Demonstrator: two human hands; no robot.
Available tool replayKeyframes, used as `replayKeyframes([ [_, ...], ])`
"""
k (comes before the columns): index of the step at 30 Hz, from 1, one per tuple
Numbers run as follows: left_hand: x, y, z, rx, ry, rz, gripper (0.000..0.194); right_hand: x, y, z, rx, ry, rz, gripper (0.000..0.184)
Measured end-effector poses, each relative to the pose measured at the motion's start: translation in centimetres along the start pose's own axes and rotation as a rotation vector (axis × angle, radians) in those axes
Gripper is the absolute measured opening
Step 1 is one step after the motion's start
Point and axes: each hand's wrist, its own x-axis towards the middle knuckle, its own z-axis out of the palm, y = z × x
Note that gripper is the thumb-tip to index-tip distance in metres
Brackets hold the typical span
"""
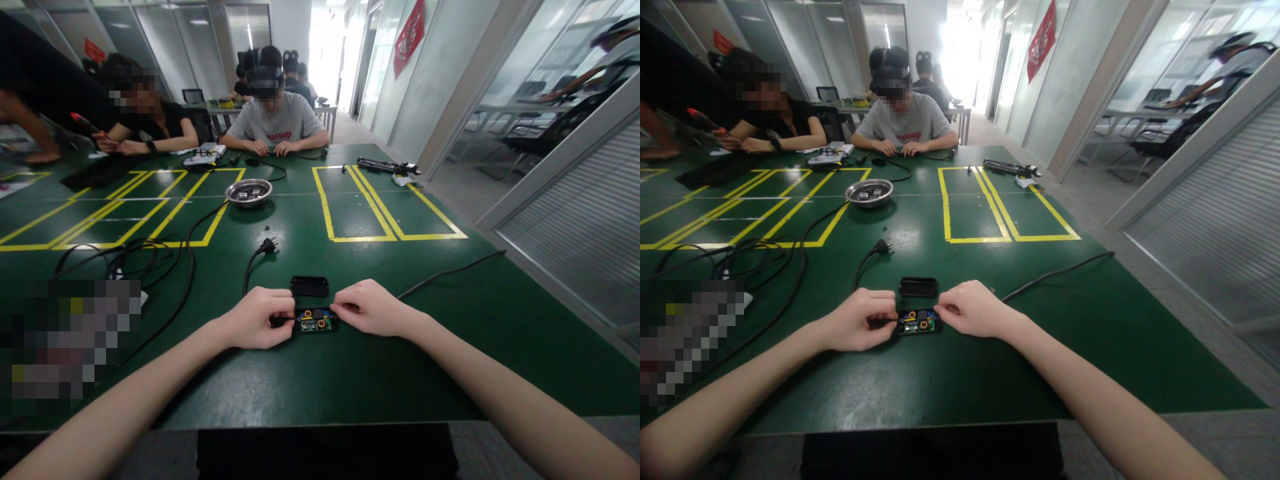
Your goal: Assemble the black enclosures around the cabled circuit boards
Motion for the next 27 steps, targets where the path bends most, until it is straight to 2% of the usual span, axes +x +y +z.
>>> replayKeyframes([
  [3, -0.1, 0.0, -0.1, 0.033, 0.013, 0.016, 0.013, 0.0, 0.0, 0.0, 0.0, 0.008, 0.024, 0.034],
  [7, -0.2, -0.3, -0.3, 0.041, 0.033, 0.031, 0.008, 0.0, -0.1, -0.2, 0.017, 0.013, 0.072, 0.02],
  [12, -0.2, -0.7, -0.3, -0.068, 0.042, -0.039, 0.007, 0.0, 0.0, -0.1, 0.03, 0.024, 0.069, 0.016],
  [19, 0.1, -0.8, -0.7, -0.21, -0.071, -0.153, 0.02, 0.2, -0.1, 0.3, 0.055, 0.062, 0.077, 0.013],
  [23, 0.2, -1.0, -1.0, -0.067, -0.053, -0.098, 0.025, 0.4, 0.5, 0.4, 0.016, 0.092, 0.046, 0.015],
  [27, 0.3, -1.4, -0.6, 0.031, -0.004, -0.083, 0.025, 0.7, 1.4, 0.5, -0.007, 0.184, 0.004, 0.019],
])
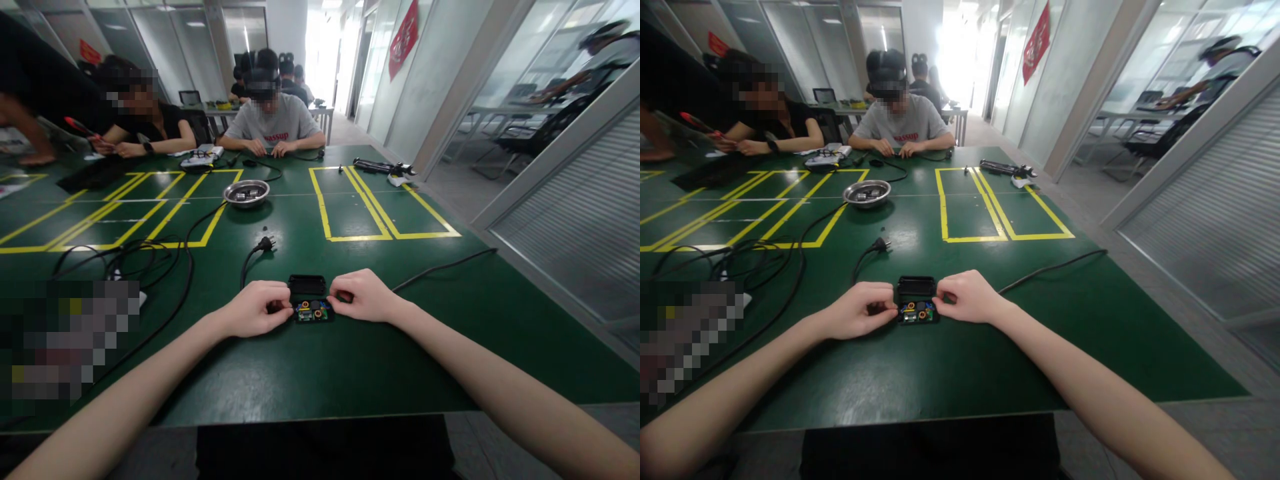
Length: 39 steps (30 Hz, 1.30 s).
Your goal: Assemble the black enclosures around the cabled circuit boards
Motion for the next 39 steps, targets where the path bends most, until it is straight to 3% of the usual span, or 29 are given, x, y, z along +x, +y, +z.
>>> replayKeyframes([
  [4, 0.3, -0.7, 0.4, 0.163, 0.187, -0.115, 0.022, 0.3, 0.1, 0.4, 0.029, 0.17, 0.16, 0.015],
  [7, 0.6, -1.3, 0.8, 0.245, 0.282, -0.189, 0.018, 0.4, -0.1, 0.8, 0.049, 0.167, 0.229, 0.019],
  [11, 0.7, -1.4, 1.2, 0.099, 0.284, -0.221, 0.018, 0.3, 0.0, 1.1, 0.177, 0.139, 0.204, 0.014],
  [19, 0.9, -0.1, 1.1, -0.315, 0.253, -0.368, 0.019, 0.1, 0.2, 0.8, 0.681, 0.135, 0.271, 0.026],
  [26, 0.8, -0.5, 0.9, -0.636, 0.2, -0.462, 0.024, 0.0, 0.0, 0.7, 0.763, 0.094, 0.326, 0.032],
  [39, 1.0, -1.0, 0.4, -0.762, 0.137, -0.482, 0.031, -0.1, 0.4, 0.3, 0.869, 0.007, 0.404, 0.045],
])
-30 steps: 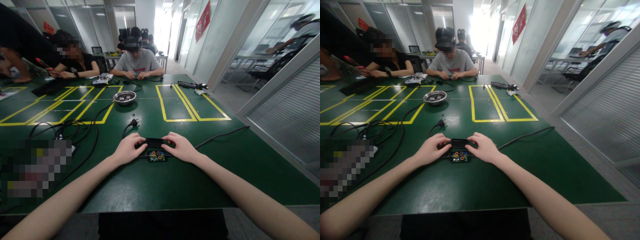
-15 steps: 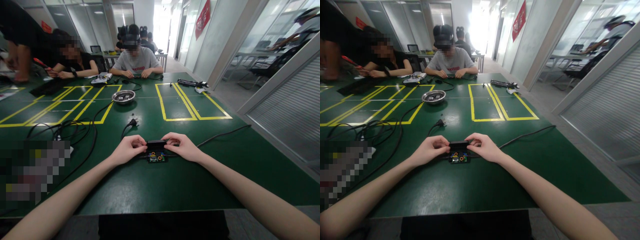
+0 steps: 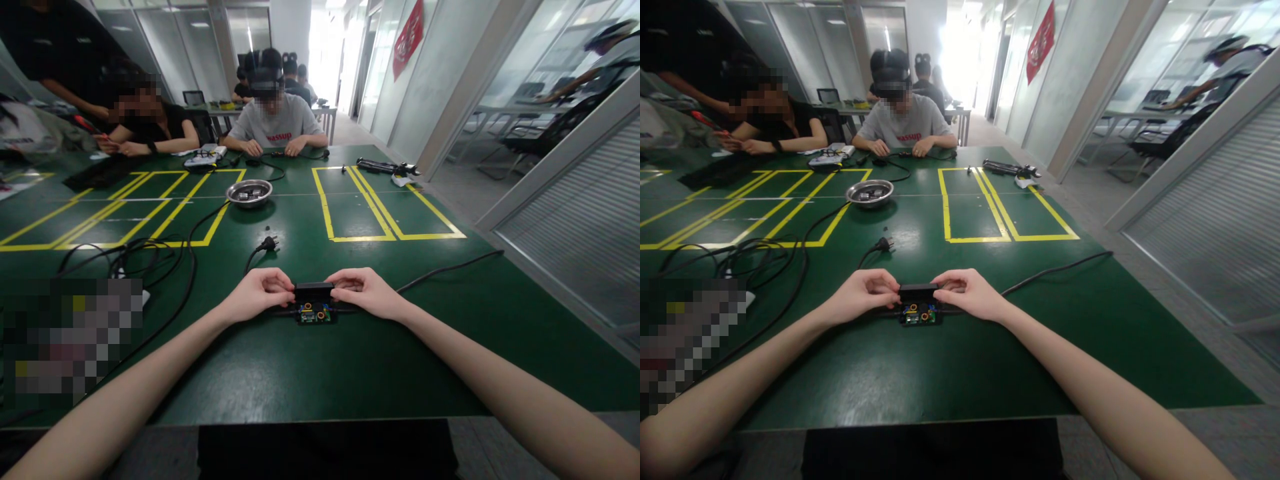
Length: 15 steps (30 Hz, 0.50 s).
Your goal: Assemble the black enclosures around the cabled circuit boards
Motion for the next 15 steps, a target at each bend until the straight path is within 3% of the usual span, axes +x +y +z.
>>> replayKeyframes([
  [6, -0.01, 0.02, -0.24, -0.007, -0.027, 0.009, 0.027, -0.15, -0.33, -0.2, -0.013, -0.039, -0.033, 0.038],
  [15, -0.14, 0.75, -0.05, 0.023, -0.021, 0.038, 0.03, -0.43, -0.82, -0.19, -0.068, -0.109, -0.234, 0.024],
])
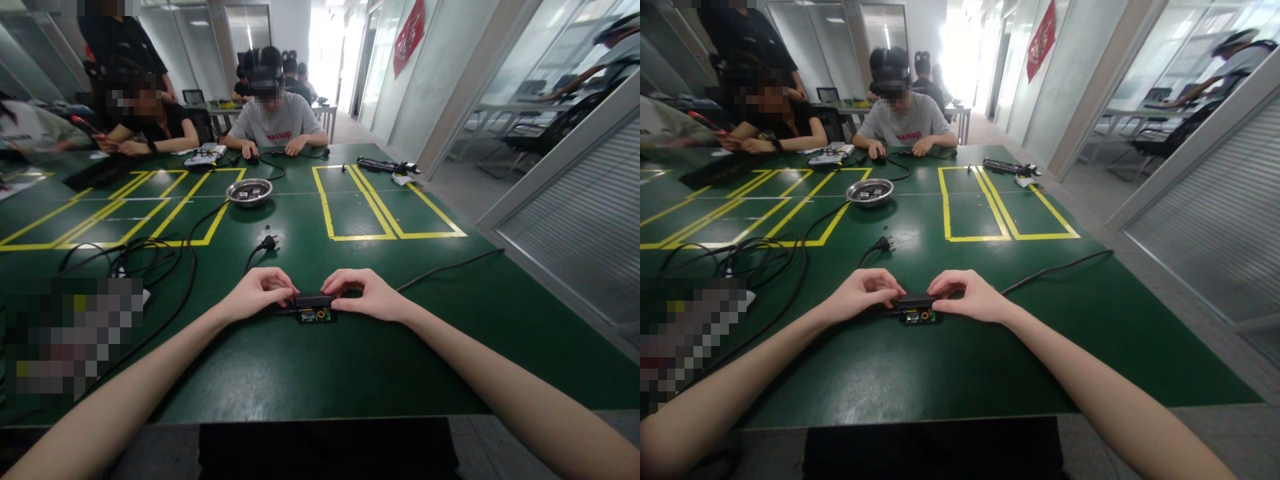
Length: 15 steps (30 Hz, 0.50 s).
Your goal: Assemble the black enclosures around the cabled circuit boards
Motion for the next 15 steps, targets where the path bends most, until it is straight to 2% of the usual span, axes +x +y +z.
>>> replayKeyframes([
  [9, -0.1, -0.2, 0.0, 0.082, -0.026, -0.014, 0.034, -0.2, -0.8, -0.4, -0.121, -0.064, 0.062, 0.032],
  [15, -0.3, -0.2, 0.3, 0.125, -0.032, 0.013, 0.035, -0.3, -1.2, -0.5, -0.234, -0.084, 0.043, 0.03],
])
